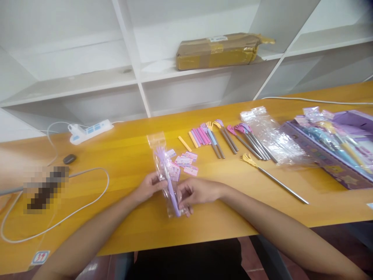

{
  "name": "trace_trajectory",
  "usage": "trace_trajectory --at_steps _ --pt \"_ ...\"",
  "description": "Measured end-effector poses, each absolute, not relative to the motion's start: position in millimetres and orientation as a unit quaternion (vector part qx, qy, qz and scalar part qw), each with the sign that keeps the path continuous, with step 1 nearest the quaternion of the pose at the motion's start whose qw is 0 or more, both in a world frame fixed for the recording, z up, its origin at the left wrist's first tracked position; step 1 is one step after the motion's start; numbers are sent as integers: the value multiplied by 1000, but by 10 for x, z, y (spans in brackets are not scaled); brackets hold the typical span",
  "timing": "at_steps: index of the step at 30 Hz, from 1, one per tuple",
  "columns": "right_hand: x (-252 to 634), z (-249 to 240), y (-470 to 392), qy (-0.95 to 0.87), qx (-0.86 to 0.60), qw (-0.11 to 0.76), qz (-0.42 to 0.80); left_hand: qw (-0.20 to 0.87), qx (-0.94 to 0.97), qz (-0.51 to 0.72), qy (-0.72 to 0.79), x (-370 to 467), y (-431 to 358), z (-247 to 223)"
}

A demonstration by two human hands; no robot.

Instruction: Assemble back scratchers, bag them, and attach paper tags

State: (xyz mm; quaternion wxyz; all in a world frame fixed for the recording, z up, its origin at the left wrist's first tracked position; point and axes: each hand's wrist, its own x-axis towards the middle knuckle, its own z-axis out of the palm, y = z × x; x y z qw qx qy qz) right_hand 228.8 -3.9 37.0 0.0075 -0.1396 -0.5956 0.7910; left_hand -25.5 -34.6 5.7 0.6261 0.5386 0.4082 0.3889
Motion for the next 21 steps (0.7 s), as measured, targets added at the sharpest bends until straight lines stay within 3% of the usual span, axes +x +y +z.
trace_trajectory --at_steps 3,6,11,14,16,19,21 --pt "2316 419 -107 -648 -108 -109 746 572 442 513 463 -220 -269 23" --pt "2309 395 -184 -669 -70 -180 718 566 410 553 455 -173 -210 97" --pt "2313 386 -198 -668 -78 -207 711 553 412 554 467 -154 -193 165" --pt "2372 427 -77 -708 -135 -149 677 559 423 533 474 -155 -209 113" --pt "2418 429 37 -770 -201 -38 604 558 444 514 477 -151 -226 86" --pt "2472 375 196 -849 -345 129 378 534 502 489 472 -141 -255 87" --pt "2496 321 268 -851 -436 166 240 533 535 474 453 -137 -278 98"
